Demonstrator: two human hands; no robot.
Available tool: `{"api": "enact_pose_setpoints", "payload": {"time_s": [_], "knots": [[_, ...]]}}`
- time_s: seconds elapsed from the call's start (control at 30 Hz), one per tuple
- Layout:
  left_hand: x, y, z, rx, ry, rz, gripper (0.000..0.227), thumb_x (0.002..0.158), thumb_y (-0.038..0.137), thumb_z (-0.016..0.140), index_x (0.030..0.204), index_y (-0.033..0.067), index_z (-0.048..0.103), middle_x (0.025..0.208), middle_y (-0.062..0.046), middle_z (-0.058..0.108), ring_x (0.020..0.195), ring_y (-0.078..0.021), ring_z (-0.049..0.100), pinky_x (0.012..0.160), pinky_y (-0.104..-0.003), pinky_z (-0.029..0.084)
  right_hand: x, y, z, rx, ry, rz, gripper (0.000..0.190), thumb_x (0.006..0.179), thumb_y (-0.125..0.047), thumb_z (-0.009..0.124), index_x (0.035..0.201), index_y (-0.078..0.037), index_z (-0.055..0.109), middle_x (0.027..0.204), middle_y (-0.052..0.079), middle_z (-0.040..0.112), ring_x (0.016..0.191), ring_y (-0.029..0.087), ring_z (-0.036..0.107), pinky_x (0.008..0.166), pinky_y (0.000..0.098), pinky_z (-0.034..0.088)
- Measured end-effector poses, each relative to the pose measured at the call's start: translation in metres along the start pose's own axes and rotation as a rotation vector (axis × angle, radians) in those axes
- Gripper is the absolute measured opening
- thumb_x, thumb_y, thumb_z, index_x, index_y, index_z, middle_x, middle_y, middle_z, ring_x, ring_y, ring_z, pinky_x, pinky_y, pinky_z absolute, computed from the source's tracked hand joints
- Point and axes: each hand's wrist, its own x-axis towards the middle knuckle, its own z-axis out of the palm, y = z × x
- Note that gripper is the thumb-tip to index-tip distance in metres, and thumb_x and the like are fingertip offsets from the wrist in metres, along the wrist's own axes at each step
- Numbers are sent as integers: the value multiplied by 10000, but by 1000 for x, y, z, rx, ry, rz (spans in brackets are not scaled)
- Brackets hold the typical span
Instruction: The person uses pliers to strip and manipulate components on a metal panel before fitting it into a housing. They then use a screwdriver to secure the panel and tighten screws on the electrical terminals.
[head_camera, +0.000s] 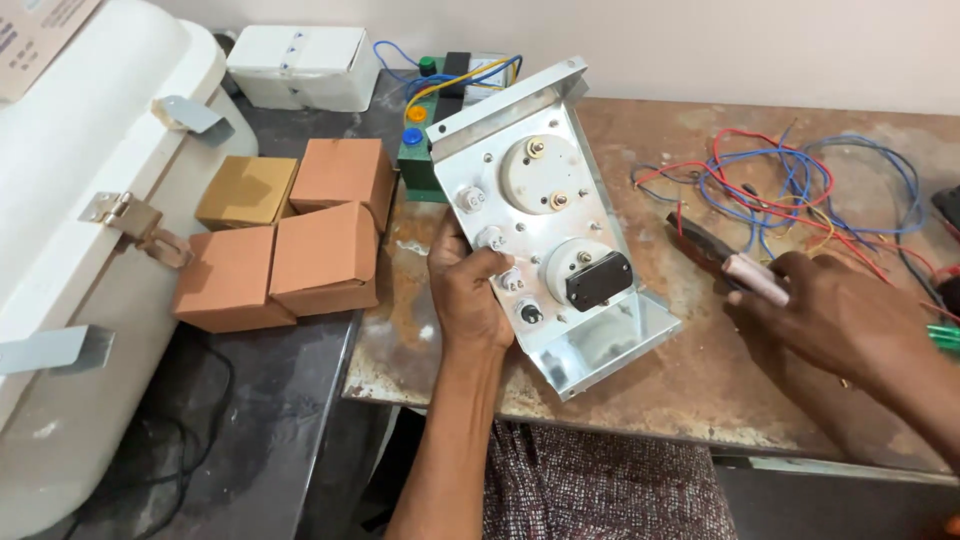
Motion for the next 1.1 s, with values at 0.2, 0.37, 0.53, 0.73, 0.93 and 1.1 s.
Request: {"api": "enact_pose_setpoints", "payload": {"time_s": [0.2,0.37,0.53,0.73,0.93,1.1], "knots": [[-2,-2,-2,-22,7,9,739,617,-125,482,1351,-50,524,1153,-136,643,1047,-261,668,963,-367,550,1,-1,31,-165,380,-182,627,869,-682,584,1062,-103,726,904,179,708,826,379,732,677,493,591],[-4,0,6,29,21,32,739,629,-117,469,1362,-36,509,1186,-125,640,1076,-240,655,976,-361,545,-2,-5,28,-233,445,-241,619,870,-667,582,1112,-122,748,922,189,692,891,375,718,741,475,585],[-10,4,20,138,-24,76,696,681,-107,450,1371,-38,511,1186,-94,623,1053,-186,628,936,-313,523,-29,-33,-16,-159,490,-272,441,880,-524,667,1093,-152,773,964,138,685,901,319,688,799,464,547],[-21,8,46,396,-87,146,634,736,-94,464,1364,-40,536,1123,-78,615,964,-152,587,846,-285,492,-51,-97,-48,498,753,-786,232,837,-221,793,1024,-92,745,1037,113,670,1006,307,616,859,456,493],[-32,14,61,504,-151,232,548,833,-61,530,1381,-41,512,1196,-80,631,1073,-153,627,948,-296,532,-55,-140,-44,426,797,-800,221,776,-145,828,971,-63,762,958,115,641,937,333,562,823,478,461],[-35,12,61,500,-167,233,491,920,-28,616,1398,-49,506,1220,-101,624,1098,-161,621,957,-304,530,-53,-141,-28,540,801,-764,207,800,-95,805,990,-59,732,979,108,630,964,321,555,856,451,468]]}}
